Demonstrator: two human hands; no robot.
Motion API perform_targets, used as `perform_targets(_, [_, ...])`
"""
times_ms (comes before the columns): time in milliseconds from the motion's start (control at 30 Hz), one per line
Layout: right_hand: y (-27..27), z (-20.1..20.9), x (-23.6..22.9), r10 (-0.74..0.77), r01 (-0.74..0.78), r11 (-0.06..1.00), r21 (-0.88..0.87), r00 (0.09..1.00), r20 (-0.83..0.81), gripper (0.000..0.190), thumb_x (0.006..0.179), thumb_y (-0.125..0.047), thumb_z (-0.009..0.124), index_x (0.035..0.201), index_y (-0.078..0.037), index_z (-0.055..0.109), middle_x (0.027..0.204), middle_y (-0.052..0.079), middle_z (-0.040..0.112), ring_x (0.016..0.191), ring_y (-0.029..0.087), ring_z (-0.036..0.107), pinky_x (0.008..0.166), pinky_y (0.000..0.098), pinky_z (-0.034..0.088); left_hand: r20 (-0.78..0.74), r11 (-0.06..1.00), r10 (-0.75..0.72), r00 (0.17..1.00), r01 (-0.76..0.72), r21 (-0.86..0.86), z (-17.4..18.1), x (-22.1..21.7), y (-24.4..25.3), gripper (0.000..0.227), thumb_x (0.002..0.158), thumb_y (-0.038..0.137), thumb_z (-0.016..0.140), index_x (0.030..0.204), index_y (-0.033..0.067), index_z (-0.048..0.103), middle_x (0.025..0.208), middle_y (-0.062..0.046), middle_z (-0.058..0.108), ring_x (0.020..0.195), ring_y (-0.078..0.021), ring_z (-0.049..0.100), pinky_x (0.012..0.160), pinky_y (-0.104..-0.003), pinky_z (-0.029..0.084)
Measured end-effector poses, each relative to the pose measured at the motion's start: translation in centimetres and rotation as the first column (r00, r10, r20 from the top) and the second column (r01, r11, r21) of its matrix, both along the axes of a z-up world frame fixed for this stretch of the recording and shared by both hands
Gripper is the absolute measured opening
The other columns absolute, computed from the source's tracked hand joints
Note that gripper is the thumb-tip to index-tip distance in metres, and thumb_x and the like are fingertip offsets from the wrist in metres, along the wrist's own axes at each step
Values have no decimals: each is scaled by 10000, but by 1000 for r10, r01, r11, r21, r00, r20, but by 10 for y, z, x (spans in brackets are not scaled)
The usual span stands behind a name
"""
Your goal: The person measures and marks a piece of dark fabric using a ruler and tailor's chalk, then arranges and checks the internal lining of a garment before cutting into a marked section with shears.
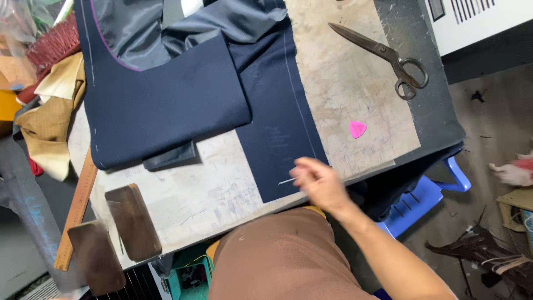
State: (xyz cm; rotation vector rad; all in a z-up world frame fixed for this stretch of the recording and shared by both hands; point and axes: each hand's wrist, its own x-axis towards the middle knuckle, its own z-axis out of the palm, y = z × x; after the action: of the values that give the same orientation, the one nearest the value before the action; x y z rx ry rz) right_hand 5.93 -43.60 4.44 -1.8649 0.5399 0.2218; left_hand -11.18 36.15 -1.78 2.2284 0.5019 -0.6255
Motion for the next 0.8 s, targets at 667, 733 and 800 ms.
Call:
perform_targets(667, [19, 2, 51, 148, -8, 941, -339, 908, 391, 120, 945, -35, 734, 1023, -108, 789, 879, 12, 754, 789, 184, 724, 705, 283, 591, 652, 686, -704, 283, 509, 520, 46, 313, -470, 213, 1002, 143, 674, 1187, 192, 767, 871, -26, 592, 740, -245, 585, 672, -363, 435])
perform_targets(733, [-31, -9, 49, 184, 35, 863, -505, 907, 379, 110, 1001, 18, 713, 1068, -49, 768, 960, 98, 738, 864, 254, 689, 787, 343, 570, 647, 671, -716, 264, 515, 533, 30, 321, -475, 216, 988, 144, 712, 1187, 202, 772, 867, -24, 594, 730, -240, 578, 656, -366, 425])
perform_targets(800, [-71, -16, 43, 235, 71, 752, -656, 900, 367, 100, 1056, 71, 693, 1112, 9, 747, 1041, 183, 722, 938, 322, 654, 869, 403, 548, 647, 662, -723, 242, 510, 549, 17, 326, -478, 226, 974, 144, 750, 1188, 213, 777, 863, -22, 596, 721, -236, 570, 639, -369, 415])
